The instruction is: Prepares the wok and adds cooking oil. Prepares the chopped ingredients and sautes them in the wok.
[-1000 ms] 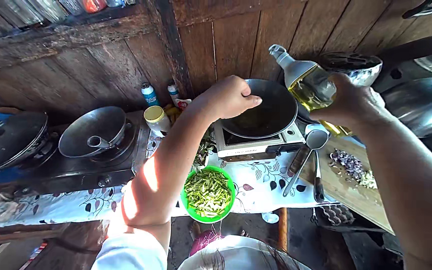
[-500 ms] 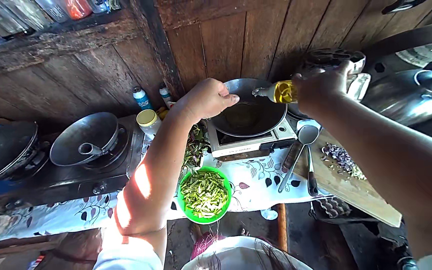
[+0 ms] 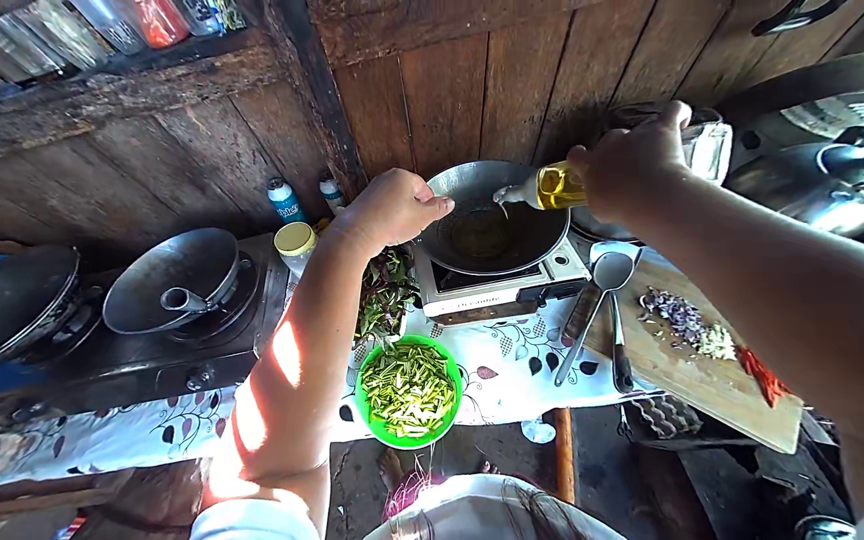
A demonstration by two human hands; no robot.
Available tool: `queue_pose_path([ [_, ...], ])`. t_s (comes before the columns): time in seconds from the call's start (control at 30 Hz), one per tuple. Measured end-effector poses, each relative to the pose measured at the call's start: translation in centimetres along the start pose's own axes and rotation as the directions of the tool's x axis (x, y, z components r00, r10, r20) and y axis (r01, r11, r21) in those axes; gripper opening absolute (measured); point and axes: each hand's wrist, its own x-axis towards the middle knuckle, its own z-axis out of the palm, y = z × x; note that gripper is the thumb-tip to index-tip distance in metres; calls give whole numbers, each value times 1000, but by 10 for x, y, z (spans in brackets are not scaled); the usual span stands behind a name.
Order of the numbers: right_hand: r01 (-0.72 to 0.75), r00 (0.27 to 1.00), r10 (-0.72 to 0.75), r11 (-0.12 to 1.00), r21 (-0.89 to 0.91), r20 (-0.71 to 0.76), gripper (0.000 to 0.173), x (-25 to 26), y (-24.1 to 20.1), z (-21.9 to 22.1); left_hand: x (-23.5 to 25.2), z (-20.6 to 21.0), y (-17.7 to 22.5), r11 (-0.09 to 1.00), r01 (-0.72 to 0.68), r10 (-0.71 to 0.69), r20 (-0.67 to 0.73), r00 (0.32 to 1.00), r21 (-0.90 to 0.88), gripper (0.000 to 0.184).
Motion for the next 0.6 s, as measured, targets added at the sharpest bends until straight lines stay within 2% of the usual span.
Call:
queue_pose_path([
  [0.17, -128, 986, 153, 950, 285, -68, 86, 1, 6, 2, 2, 2, 13, 1000, -20, 20, 27, 999, 6, 40],
  [0.3, -144, 961, 261, 763, 631, -96, 91, -26, 18, 28, 10, 10, 22, 996, -69, 71, 47, 996, -48, 39],
  [0.4, -99, 935, 340, 519, 849, -98, 94, -31, 16, 55, 20, 19, 33, 994, -111, 108, 114, 988, 19, 41],
  [0.47, 3, 920, 372, 304, 953, -122, 98, -26, 6, 67, 26, 24, 44, 991, -121, 110, 152, 982, 59, 45],
  [0.53, 150, 907, 392, 46, 988, -156, 103, -18, -8, 71, 29, 26, 54, 990, -137, 132, 135, 982, 25, 48],
  [0.6, 334, 880, 414, -198, 921, -230, 108, -12, -28, 64, 30, 28, 62, 985, -163, 166, 57, 984, -62, 55],
])
